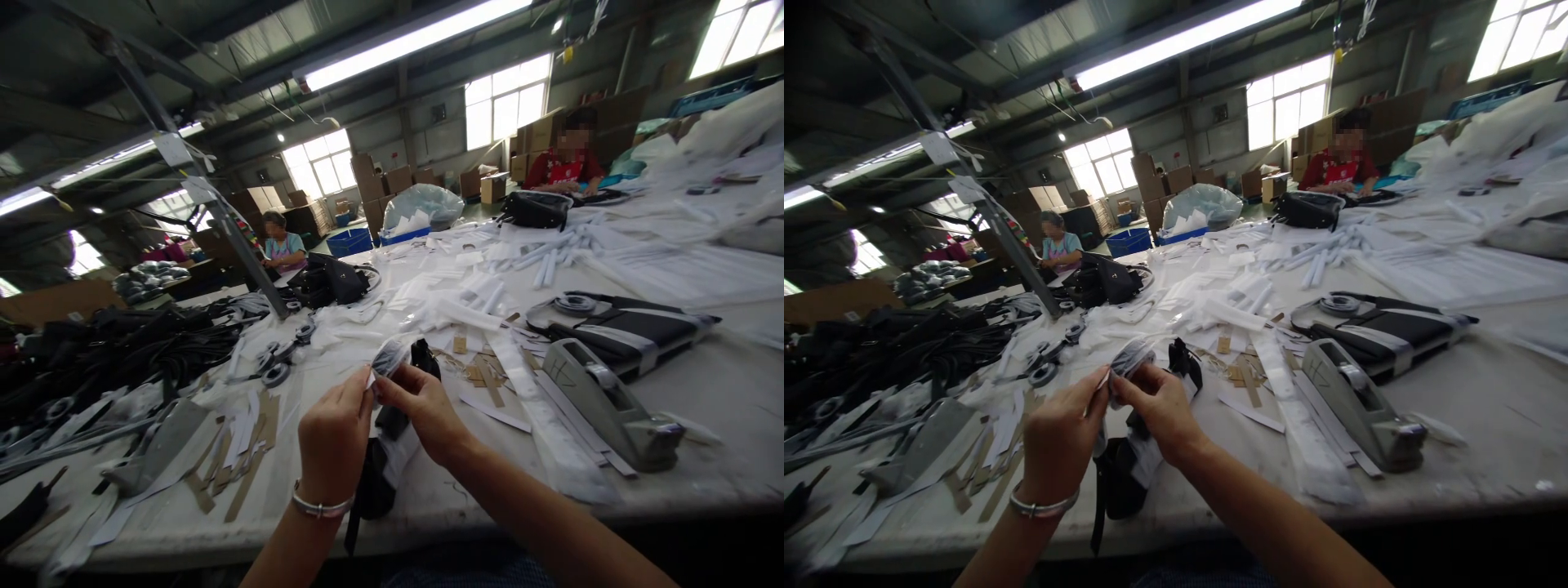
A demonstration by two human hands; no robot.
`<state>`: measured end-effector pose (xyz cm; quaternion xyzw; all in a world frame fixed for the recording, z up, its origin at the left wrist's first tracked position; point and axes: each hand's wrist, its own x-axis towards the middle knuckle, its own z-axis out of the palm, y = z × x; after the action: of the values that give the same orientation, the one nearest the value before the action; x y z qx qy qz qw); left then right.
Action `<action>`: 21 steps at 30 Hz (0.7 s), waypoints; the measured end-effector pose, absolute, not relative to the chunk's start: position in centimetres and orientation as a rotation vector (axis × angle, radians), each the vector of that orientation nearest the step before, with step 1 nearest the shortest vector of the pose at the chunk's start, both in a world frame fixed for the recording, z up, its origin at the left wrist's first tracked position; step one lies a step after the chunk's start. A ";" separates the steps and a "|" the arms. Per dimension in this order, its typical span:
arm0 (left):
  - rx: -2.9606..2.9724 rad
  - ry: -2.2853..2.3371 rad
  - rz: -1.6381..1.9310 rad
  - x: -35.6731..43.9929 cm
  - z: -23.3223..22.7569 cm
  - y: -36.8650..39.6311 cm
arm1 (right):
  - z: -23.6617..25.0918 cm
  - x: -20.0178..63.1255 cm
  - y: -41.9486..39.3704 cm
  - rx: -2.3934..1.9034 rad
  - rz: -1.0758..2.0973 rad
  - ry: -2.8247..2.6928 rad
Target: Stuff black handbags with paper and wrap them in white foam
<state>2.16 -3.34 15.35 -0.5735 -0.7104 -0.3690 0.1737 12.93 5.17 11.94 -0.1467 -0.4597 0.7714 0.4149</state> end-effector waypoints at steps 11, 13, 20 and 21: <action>-1.629 -2.029 -0.742 4.4 12.4 -3.5 | 11.8 12.9 5.1 -0.236 1.925 -1.160; -1.643 -2.031 -0.811 4.3 12.5 -3.6 | 11.9 13.1 5.2 -0.249 1.916 -1.161; -1.732 -2.173 -1.432 3.0 15.3 -4.0 | 11.1 13.2 6.2 -0.374 1.919 -1.139; -1.717 -2.216 -1.532 2.8 15.4 -3.9 | 11.0 13.2 6.3 -0.385 1.918 -1.148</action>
<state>2.79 -3.90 15.40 -0.5372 -0.6935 -0.4794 -0.0263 13.15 6.28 11.01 -0.1538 -0.4587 0.7662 0.4230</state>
